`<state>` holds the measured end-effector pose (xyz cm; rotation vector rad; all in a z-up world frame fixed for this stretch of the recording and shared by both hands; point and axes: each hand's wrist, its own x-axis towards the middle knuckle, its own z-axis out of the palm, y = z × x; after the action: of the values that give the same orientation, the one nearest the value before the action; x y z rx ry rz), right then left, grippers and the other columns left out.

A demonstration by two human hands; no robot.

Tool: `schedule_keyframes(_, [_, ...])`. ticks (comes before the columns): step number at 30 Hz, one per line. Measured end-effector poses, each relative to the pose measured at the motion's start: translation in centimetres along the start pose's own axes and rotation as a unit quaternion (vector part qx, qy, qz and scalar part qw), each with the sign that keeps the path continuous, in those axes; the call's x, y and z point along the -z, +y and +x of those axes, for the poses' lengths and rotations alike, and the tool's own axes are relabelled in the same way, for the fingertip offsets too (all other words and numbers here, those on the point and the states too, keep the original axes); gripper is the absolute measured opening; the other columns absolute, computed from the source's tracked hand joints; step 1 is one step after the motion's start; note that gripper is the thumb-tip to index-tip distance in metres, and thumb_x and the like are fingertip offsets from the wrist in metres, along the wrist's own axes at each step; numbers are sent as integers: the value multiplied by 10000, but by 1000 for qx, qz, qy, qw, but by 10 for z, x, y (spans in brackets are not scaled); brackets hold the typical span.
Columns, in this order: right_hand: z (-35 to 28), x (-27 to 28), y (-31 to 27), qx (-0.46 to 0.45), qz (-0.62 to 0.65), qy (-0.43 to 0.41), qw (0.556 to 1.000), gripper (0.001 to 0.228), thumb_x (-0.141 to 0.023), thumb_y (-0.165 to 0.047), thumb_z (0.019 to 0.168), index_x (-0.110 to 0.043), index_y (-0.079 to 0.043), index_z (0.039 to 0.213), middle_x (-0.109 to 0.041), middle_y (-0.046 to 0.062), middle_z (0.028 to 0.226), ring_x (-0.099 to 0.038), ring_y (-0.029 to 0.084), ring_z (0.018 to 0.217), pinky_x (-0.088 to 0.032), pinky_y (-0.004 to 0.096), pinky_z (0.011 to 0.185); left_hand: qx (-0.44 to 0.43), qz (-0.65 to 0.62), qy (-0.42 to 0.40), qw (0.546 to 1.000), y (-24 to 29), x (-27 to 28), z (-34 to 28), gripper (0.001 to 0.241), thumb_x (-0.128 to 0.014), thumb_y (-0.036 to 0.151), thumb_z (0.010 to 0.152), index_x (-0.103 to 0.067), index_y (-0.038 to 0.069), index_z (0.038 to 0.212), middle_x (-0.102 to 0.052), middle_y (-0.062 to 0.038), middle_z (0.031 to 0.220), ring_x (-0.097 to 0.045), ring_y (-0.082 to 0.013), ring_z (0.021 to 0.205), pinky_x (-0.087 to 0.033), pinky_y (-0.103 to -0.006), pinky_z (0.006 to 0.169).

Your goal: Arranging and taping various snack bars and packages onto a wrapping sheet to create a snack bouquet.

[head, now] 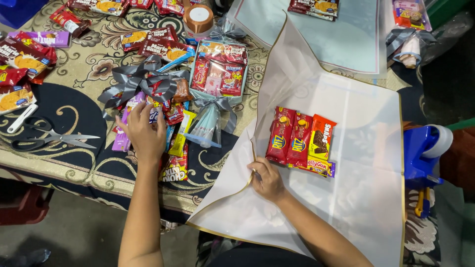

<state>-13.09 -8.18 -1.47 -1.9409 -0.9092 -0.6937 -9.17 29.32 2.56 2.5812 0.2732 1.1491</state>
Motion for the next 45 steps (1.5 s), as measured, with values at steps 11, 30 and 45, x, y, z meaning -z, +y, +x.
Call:
schedule_keyframes(11, [-3,0,-1,27,-27,-13,999,188,-593,-64,902,-709,-103,1045,-618,81,845,-645,273,586,-570,358,570,-90,19,-65,994,-34,-109,103,283,-635,279,1075,-700,69,1253,-643,-144,1300,-577,-331,1304,-248,-658,1100])
schedule_keyframes(30, [3,4,-8,-11,-52,-72,996,198,-668,-19,897,-615,-40,1087,-673,131,957,-689,267,785,-595,363,665,-59,108,-417,900,-27,-177,214,1025,-731,-77,779,-226,174,1634,-346,-82,1645,-180,-327,1548,-180,-679,1184])
schedule_keyframes(45, [-15,5,6,-27,-34,-101,994,231,-667,-136,938,-634,-7,1126,-676,188,1020,-707,322,887,-629,396,785,-29,134,-354,925,-88,-172,265,828,-897,327,671,-582,94,1401,-551,-213,1351,-466,-396,1263,-247,-641,1094])
